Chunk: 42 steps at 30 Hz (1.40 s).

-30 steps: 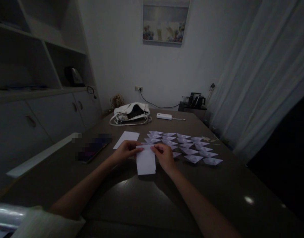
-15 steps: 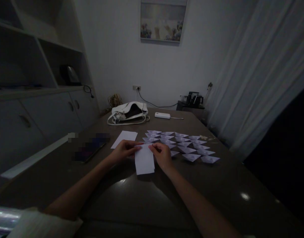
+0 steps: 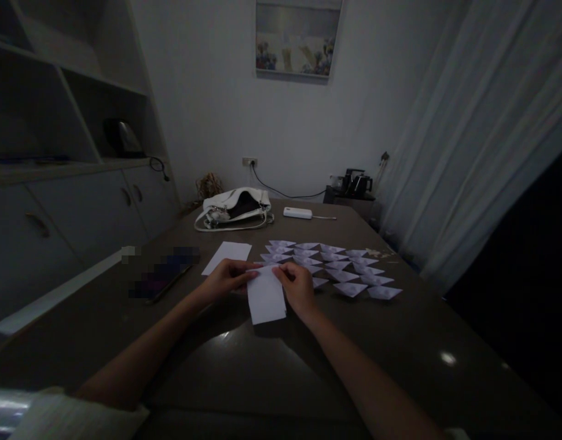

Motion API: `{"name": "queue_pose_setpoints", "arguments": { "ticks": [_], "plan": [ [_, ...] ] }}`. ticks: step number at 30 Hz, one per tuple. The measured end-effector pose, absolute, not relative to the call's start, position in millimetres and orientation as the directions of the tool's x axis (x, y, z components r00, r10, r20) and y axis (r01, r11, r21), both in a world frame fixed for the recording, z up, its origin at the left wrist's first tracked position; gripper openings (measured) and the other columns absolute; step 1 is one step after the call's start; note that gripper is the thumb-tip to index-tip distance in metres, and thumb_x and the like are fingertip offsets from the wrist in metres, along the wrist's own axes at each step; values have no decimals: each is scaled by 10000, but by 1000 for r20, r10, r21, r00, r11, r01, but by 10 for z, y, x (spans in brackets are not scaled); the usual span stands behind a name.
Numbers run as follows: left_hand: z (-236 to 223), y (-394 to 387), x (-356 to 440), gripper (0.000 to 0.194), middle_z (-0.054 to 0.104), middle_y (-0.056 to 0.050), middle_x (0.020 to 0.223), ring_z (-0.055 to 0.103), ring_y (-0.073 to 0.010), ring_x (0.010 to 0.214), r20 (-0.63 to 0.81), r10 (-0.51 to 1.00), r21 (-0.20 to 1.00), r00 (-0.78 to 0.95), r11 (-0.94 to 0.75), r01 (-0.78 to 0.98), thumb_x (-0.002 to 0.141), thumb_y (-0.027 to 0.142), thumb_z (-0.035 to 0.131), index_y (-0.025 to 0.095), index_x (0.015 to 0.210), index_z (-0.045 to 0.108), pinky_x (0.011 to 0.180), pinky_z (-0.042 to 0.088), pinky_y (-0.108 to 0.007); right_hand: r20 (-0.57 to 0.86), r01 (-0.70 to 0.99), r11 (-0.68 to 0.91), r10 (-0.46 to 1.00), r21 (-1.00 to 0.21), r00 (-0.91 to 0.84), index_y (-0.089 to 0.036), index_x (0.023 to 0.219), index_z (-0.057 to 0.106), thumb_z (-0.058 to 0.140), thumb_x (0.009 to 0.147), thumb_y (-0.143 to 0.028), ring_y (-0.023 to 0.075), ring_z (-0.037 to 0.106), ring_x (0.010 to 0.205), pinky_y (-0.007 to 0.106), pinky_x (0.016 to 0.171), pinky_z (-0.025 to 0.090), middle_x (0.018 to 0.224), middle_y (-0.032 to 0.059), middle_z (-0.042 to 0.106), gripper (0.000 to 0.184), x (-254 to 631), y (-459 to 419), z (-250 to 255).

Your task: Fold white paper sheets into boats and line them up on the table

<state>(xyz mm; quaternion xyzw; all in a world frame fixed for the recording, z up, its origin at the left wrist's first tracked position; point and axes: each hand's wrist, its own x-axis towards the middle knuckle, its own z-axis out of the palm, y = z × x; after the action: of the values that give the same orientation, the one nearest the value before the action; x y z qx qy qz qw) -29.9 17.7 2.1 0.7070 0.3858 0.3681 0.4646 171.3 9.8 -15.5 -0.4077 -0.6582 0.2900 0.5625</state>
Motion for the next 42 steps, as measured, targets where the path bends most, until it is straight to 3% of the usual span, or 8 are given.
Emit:
{"name": "queue_pose_setpoints", "arguments": {
  "ticks": [8, 12, 24, 34, 39, 42],
  "plan": [
    [59, 138, -273, 468, 634, -4, 624, 506, -107, 499, 195, 889, 927, 414, -304, 218, 796, 445, 656, 131, 1143, 674, 455, 420, -206, 527, 222, 520, 849, -825, -30, -177, 632, 591, 585, 815, -358, 151, 533, 574, 243, 538, 394, 591, 9, 587, 258, 1704, 88, -133],
    [67, 118, -250, 469, 678, -28, 724, 525, -112, 531, 250, 895, 909, 369, -349, 230, 805, 443, 644, 138, 1161, 664, 469, 435, -210, 522, 210, 515, 852, -831, -25, -177, 619, 576, 595, 806, -358, 144, 519, 567, 242, 546, 390, 582, -1, 570, 260, 1698, 92, -142],
    [94, 105, -263, 305, 707, -53, 689, 531, -116, 501, 419, 863, 822, 281, -492, 285, 751, 393, 702, 131, 895, 763, 487, 441, -223, 459, 106, 457, 888, -883, 1, -166, 624, 600, 625, 770, -393, 148, 524, 559, 243, 533, 391, 579, 8, 586, 271, 1692, 148, -208],
    [141, 147, -273, 397, 704, -49, 677, 514, -95, 464, 404, 899, 878, 169, -433, 207, 728, 464, 712, 117, 921, 742, 409, 387, -191, 387, -101, 378, 917, -920, -98, -193, 959, 689, 645, 726, -566, 242, 669, 862, 320, 687, 532, 985, 84, 720, 441, 1683, 157, -153],
    [139, 159, -287, 399, 690, -39, 663, 512, -91, 462, 392, 905, 888, 165, -419, 188, 719, 468, 721, 115, 906, 738, 419, 395, -195, 350, -189, 323, 927, -927, -134, -213, 1062, 603, 682, 721, -465, 199, 662, 749, 267, 603, 514, 858, 45, 700, 432, 1683, 117, -117],
    [126, 156, -268, 393, 691, -39, 659, 515, -95, 469, 380, 908, 892, 177, -410, 191, 715, 471, 723, 119, 888, 739, 424, 402, -198, 420, -109, 412, 904, -905, -75, -219, 960, 572, 685, 720, -365, 161, 634, 685, 230, 576, 487, 801, 11, 656, 303, 1684, 93, -87]
  ]
}}
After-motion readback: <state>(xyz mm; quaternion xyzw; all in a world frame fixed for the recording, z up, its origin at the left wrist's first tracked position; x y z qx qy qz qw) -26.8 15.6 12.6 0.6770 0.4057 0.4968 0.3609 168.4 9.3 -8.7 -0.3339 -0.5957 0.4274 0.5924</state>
